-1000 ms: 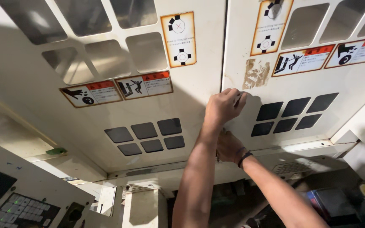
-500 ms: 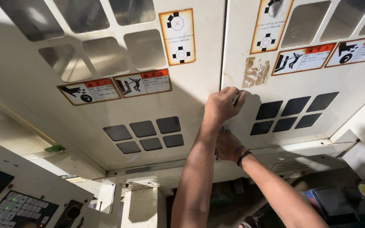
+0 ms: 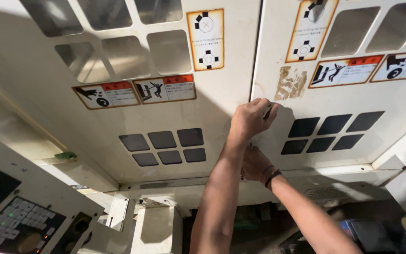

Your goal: The person uses a wrench to loosen and remove a bolt from a large industrial machine. They open the machine door, briefly reach inside to adjust or inspect internal components, then close the door and reinsert the bolt, tightening it with the wrench.

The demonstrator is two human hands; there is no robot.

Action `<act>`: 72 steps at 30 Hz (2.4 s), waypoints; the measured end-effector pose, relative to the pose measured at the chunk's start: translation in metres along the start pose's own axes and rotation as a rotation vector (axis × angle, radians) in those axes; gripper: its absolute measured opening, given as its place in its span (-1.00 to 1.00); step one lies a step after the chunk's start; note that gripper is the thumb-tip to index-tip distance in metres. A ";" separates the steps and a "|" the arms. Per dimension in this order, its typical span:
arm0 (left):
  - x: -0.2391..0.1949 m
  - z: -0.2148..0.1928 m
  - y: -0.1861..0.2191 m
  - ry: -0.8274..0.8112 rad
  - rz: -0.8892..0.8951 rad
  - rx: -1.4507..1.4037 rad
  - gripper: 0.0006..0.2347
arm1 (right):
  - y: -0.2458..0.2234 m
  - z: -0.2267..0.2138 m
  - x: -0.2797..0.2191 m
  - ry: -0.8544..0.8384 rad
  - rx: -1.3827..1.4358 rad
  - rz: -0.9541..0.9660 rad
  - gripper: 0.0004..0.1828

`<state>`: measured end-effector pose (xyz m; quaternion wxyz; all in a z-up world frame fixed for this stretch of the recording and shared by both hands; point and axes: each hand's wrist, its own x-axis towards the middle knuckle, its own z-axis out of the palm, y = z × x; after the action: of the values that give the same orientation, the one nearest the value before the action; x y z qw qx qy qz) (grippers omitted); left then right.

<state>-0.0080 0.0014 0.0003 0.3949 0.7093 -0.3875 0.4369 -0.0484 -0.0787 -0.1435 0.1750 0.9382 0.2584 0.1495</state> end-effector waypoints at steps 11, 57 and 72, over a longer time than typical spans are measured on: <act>0.002 0.002 0.002 0.046 -0.010 0.032 -0.76 | 0.000 0.011 0.000 0.085 0.097 0.001 -0.49; -0.002 0.004 -0.006 0.024 0.045 -0.003 -0.77 | -0.023 0.026 0.005 -0.014 0.020 0.229 -0.52; 0.000 0.005 0.002 0.082 0.033 0.125 -0.74 | -0.010 0.027 0.004 -0.031 0.082 0.068 -0.49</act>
<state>-0.0087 -0.0040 -0.0010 0.3579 0.7078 -0.3545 0.4952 -0.0392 -0.0751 -0.1706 0.1352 0.9551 0.2294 0.1302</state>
